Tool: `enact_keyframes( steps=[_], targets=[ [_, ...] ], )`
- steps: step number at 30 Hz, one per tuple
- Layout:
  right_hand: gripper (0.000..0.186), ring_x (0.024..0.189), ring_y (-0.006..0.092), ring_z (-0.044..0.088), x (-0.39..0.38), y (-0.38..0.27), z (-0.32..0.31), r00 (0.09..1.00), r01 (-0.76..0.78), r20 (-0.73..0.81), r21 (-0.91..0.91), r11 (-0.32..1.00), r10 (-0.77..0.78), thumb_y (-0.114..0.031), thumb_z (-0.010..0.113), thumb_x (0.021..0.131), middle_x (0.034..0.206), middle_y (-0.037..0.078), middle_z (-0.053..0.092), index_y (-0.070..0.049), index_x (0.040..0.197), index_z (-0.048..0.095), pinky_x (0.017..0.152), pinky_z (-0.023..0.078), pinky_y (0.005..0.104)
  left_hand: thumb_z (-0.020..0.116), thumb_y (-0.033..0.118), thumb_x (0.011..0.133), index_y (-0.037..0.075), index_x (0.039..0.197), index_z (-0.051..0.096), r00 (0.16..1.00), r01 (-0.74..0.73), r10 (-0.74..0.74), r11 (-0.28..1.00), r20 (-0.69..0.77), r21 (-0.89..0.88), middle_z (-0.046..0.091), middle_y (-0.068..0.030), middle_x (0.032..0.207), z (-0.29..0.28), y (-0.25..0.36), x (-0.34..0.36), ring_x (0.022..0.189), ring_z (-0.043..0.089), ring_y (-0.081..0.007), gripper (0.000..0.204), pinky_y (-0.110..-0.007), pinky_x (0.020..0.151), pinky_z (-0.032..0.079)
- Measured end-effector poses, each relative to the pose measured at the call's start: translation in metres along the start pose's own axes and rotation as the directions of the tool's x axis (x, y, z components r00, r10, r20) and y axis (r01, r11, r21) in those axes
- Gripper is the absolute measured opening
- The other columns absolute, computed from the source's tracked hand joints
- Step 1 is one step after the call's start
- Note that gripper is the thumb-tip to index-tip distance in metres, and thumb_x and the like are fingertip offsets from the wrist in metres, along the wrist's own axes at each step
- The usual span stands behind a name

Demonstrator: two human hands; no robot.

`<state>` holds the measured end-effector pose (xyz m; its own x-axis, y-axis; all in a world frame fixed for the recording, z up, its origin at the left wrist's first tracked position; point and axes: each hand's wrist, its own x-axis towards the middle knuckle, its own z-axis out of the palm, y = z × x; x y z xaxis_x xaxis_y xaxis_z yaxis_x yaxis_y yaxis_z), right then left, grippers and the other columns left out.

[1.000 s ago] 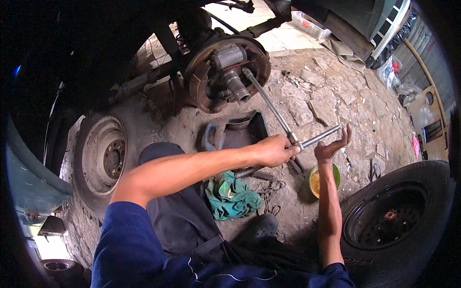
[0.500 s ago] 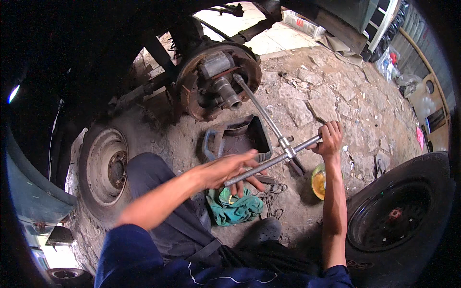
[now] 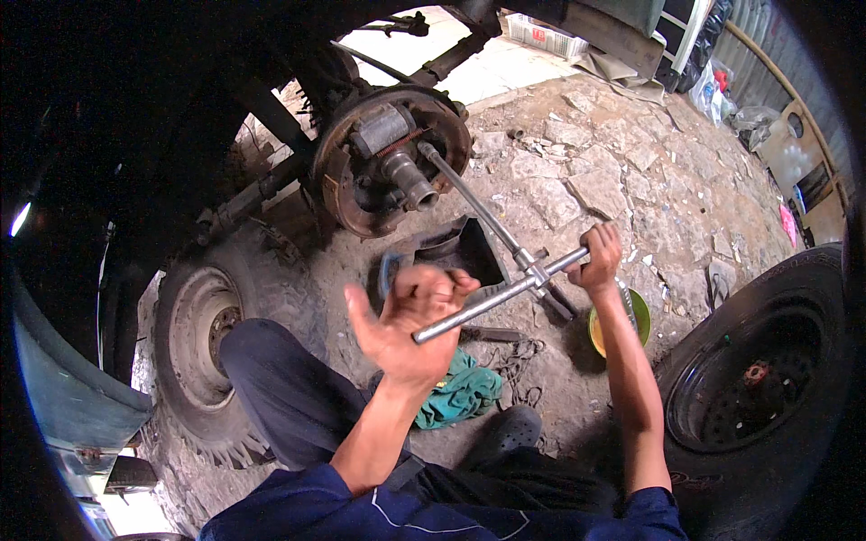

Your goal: The person uses a T-handle socket wrench to turn a component on a vehicle's wheel hub and brake assembly while crouching on the ground.

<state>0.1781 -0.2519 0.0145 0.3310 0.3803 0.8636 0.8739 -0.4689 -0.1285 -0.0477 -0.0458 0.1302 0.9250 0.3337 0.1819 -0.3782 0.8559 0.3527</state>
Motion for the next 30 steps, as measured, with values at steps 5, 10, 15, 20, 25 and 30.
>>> enact_keyframes(
  steps=[5,10,15,20,25,30],
  targets=[
    [0.064,0.065,0.0363,0.049,-0.055,-0.040,0.045,0.905,-0.420,0.049,0.255,0.871,0.422,-0.064,0.043,0.088,0.068,0.016,0.046,-0.002,0.073,0.046,0.058,0.035,0.0439,0.043,0.037,0.101,-0.005,0.101,0.063,0.998,0.004,-0.048,0.708,0.042,0.706,0.062,-0.0071,0.075,0.072,-0.005,0.044,0.075,0.062,-0.0133,0.047,-0.027,0.072,0.048],
    [0.069,0.055,0.0334,0.044,-0.104,-0.109,0.074,0.646,-0.751,0.164,0.310,0.583,0.745,-0.062,0.024,0.097,0.060,0.015,0.046,-0.001,0.073,0.046,0.053,0.033,0.0423,0.056,0.044,0.092,0.002,0.090,0.071,0.962,-0.232,-0.109,0.147,0.249,0.961,0.066,-0.0087,0.066,0.117,-0.064,0.117,0.063,0.062,-0.0150,0.045,-0.031,0.062,0.048],
    [0.072,0.053,0.0187,0.042,-0.087,-0.180,0.064,0.145,-0.767,0.551,0.587,-0.259,0.822,-0.071,0.028,0.092,0.056,0.004,0.041,-0.004,0.074,0.045,0.052,0.034,0.0388,0.060,0.047,0.084,0.000,0.087,0.071,0.963,-0.205,-0.216,-0.196,0.162,0.959,0.069,-0.0190,0.078,0.114,-0.134,0.173,0.078,0.069,-0.0304,0.048,-0.040,0.078,0.053],
    [0.069,0.059,0.0140,0.045,-0.043,-0.247,0.055,-0.197,-0.515,0.681,0.541,-0.665,0.706,-0.073,0.031,0.090,0.062,0.003,0.046,-0.006,0.078,0.044,0.061,0.041,0.0359,0.061,0.050,0.082,0.000,0.093,0.070,0.963,-0.084,-0.268,-0.342,-0.011,0.936,0.070,-0.0184,0.089,0.085,-0.195,0.198,0.086,0.069,-0.0309,0.052,-0.041,0.083,0.053],
    [0.069,0.063,0.0171,0.048,-0.014,-0.257,0.030,-0.087,-0.405,0.869,0.416,-0.814,0.487,-0.078,0.034,0.085,0.069,0.004,0.045,-0.010,0.077,0.041,0.069,0.046,0.0384,0.058,0.048,0.086,0.001,0.104,0.065,0.957,-0.064,-0.291,-0.206,0.002,0.976,0.069,-0.0157,0.100,0.056,-0.179,0.195,0.094,0.066,-0.0276,0.051,-0.038,0.083,0.051],
    [0.073,0.063,0.0220,0.054,0.000,-0.259,0.014,-0.063,-0.428,0.870,0.419,-0.801,0.488,-0.081,0.033,0.081,0.067,0.004,0.047,-0.010,0.071,0.045,0.075,0.054,0.0453,0.059,0.043,0.090,0.002,0.081,0.064,0.841,-0.518,-0.197,-0.025,0.504,0.855,0.065,-0.0174,0.079,0.025,-0.111,0.140,0.073,0.065,-0.0271,0.042,-0.039,0.064,0.048]
  ],
)
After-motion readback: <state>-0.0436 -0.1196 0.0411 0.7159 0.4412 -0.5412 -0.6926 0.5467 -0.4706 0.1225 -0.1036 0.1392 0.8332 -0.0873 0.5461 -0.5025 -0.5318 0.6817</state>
